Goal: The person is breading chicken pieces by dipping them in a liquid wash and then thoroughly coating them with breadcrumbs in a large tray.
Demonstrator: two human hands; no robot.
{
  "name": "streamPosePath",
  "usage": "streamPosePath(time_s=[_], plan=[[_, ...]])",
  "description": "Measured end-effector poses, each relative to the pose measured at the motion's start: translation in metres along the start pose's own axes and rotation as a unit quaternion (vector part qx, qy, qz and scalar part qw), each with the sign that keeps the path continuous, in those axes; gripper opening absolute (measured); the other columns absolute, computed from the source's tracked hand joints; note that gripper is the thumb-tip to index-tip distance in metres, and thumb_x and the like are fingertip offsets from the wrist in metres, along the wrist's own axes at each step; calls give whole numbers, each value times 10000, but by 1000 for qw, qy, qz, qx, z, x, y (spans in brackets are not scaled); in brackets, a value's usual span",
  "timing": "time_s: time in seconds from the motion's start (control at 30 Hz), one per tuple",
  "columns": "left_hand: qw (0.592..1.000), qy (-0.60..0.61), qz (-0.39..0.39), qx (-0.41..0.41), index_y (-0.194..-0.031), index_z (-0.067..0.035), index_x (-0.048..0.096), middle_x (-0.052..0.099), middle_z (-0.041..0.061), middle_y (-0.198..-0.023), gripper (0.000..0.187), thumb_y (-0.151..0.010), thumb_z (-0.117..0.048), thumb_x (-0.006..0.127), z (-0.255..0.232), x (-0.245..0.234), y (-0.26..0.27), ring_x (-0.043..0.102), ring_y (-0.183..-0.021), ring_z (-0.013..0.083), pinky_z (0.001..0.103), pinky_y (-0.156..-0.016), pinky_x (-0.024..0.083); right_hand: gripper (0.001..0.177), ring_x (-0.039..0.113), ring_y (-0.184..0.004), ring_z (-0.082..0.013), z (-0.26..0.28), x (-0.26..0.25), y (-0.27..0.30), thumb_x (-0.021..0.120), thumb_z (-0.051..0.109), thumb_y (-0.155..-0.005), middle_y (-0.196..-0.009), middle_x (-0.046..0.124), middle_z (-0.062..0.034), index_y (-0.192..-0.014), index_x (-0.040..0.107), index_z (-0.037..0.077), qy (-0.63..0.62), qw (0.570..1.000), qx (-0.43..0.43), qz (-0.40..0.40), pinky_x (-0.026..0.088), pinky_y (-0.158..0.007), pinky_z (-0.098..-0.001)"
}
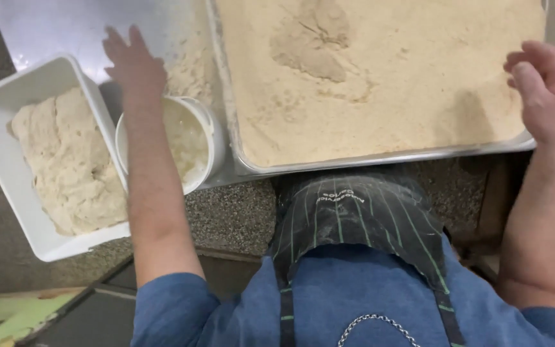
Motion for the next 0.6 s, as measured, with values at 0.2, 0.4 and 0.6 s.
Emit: streamPosePath(time_s=[0.2,0.4,0.6], plan=[[970,209,-104,63,-1775,-67,367,184,210,-1823,589,-1242,-270,512,-65,-64,146,194,-1684,401,535,-1370,185,153,590,-1184,-442,-54,36,-140,550,29,-1294,-1272,635,-273,-1332,589,-113,157,975,-142,-62,466,-1011,-550],[910,343,-170,158,-1654,17,458,532,296,-1651,555,-1169,-205,611,-98,28,254,485,-1555,475,571,-1299,421,541,251,-1768,-314,-161,177,-218,533,90,-1322,-1874,250,-151,-1787,260,50,-132,987,-51,-82,181,-1477,-455],[899,413,-135,44,-1719,32,303,432,316,-1726,710,-1176,-315,602,-93,76,264,426,-1600,501,608,-1270,409,567,297,-1705,-406,98,273,-225,460,278,-1282,-1826,330,-228,-1763,310,18,62,970,-205,114,201,-1423,-526]])
Point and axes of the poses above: each hand's wrist, its own y-axis away from the middle knuckle, its own x-axis out of the palm, z = x × y, the point moved 7 cm from there along -y, towards the middle knuckle
